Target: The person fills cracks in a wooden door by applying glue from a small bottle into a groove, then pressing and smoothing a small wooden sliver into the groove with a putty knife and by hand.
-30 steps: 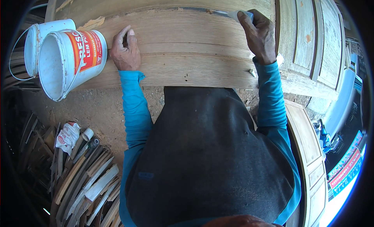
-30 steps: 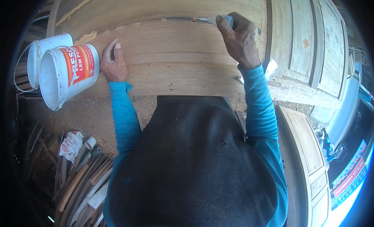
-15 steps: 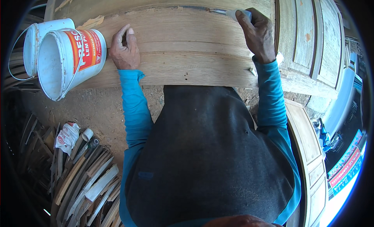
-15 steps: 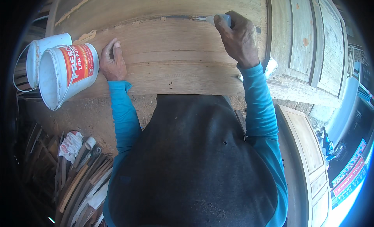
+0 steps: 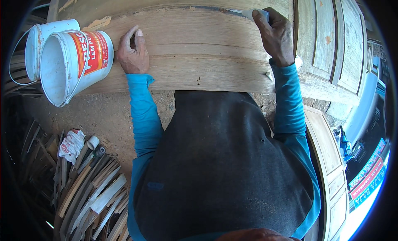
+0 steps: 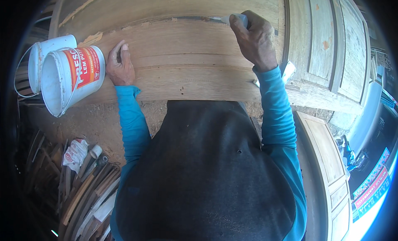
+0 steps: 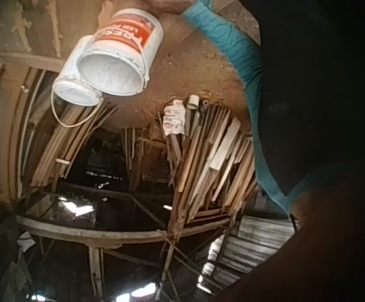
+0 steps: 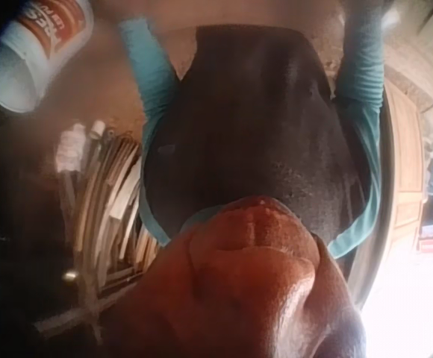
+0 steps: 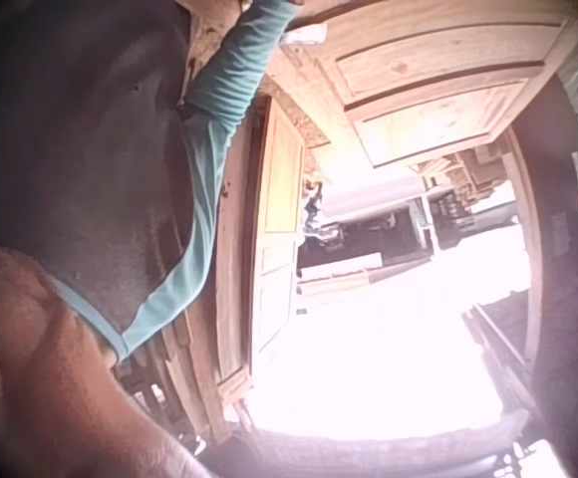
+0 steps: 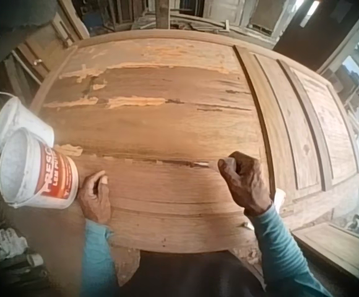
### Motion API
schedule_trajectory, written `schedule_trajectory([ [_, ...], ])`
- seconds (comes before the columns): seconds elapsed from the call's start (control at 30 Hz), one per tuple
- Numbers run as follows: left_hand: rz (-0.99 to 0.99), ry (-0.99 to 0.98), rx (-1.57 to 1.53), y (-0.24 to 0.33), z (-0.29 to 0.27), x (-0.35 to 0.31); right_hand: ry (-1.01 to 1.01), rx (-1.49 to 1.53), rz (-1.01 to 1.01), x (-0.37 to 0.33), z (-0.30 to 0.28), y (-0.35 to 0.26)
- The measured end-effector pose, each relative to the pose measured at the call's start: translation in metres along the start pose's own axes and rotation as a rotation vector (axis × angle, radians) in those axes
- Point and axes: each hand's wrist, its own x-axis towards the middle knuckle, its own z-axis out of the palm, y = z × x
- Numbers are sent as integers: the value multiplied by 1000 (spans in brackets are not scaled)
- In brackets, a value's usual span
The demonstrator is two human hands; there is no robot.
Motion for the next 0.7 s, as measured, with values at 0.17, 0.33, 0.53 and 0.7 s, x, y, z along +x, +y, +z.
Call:
schedule_trajectory([
  [0.17, 13, 5, 16, 2, -1, 0, 4, 47, 90, -3, -2, 3],
  [0.33, 53, 40, 4, -1, 1, 1, -20, 35, 75, -3, 3, 2],
  [0.53, 10, 1, 11, -1, -1, 0, -2, 14, -34, -1, 8, 4],
  [0.7, 23, 4, 30, 3, -1, 0, 3, 75, 128, -3, 8, 4],
])
